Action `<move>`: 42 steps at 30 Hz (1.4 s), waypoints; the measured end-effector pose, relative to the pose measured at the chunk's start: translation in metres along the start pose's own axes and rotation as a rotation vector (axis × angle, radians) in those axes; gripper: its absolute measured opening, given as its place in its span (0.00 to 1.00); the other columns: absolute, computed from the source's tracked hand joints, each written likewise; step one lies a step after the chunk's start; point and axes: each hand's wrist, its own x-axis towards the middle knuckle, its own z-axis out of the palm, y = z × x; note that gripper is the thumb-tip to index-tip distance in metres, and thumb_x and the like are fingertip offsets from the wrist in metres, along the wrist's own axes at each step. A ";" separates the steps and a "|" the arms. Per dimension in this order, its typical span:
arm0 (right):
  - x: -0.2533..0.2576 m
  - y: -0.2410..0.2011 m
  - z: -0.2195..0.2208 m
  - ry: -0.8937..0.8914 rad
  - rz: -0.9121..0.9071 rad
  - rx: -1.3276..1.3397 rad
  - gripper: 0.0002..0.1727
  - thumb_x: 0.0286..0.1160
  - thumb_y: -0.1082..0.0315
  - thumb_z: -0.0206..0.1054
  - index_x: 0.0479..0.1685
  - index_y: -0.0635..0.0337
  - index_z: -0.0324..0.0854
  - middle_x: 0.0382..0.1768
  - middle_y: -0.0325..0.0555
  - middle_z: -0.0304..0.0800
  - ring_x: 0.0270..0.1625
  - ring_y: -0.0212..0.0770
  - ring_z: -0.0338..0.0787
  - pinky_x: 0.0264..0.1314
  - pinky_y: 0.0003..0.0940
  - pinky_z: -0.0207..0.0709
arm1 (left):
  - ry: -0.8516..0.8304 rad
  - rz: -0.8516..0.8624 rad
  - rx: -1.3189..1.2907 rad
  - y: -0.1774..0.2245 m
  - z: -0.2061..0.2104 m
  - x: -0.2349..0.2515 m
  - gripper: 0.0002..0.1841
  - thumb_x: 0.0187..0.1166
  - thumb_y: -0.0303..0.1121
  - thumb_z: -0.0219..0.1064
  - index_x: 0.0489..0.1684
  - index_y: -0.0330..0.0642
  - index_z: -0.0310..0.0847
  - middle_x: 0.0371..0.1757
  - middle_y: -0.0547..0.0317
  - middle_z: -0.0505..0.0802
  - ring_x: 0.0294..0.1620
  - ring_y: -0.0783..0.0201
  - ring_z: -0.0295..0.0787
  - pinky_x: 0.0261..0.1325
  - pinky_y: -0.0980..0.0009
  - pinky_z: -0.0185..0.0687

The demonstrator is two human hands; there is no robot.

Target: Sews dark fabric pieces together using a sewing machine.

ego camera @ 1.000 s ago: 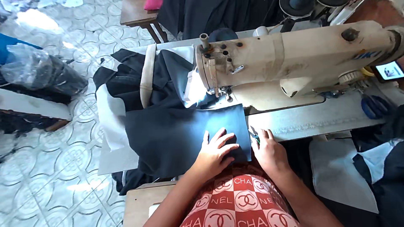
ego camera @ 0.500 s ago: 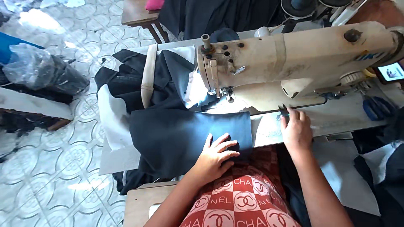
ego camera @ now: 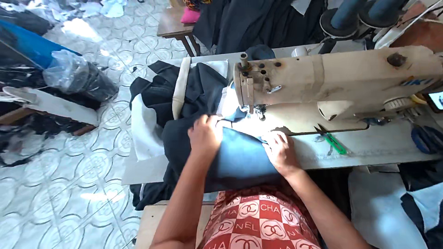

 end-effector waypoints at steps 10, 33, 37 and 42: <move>0.000 0.003 -0.002 0.072 0.052 0.050 0.13 0.82 0.62 0.63 0.49 0.55 0.93 0.54 0.47 0.96 0.64 0.48 0.91 0.70 0.45 0.81 | -0.144 0.132 -0.289 0.015 0.037 0.128 0.31 0.88 0.37 0.61 0.91 0.45 0.61 0.87 0.46 0.74 0.89 0.43 0.63 0.87 0.25 0.33; 0.006 -0.084 -0.009 -0.313 0.419 0.941 0.14 0.79 0.71 0.64 0.58 0.68 0.85 0.46 0.44 0.95 0.46 0.27 0.93 0.53 0.25 0.87 | 0.456 -0.087 0.071 -0.036 -0.097 0.046 0.32 0.84 0.33 0.63 0.90 0.49 0.63 0.83 0.43 0.78 0.84 0.31 0.69 0.77 0.14 0.42; -0.007 -0.073 0.002 -0.097 0.246 0.598 0.18 0.79 0.70 0.65 0.64 0.69 0.84 0.46 0.53 0.94 0.40 0.32 0.92 0.47 0.25 0.86 | 0.191 -0.124 0.030 -0.016 0.001 0.060 0.42 0.83 0.49 0.65 0.97 0.56 0.46 0.96 0.43 0.54 0.92 0.21 0.37 0.67 0.04 0.30; -0.003 -0.066 -0.003 -0.334 0.079 0.463 0.17 0.86 0.68 0.58 0.61 0.57 0.91 0.53 0.47 0.97 0.52 0.39 0.96 0.60 0.34 0.87 | -0.048 -0.094 -0.064 -0.035 0.048 0.112 0.34 0.87 0.59 0.53 0.94 0.66 0.55 0.96 0.53 0.56 0.95 0.31 0.37 0.74 0.10 0.32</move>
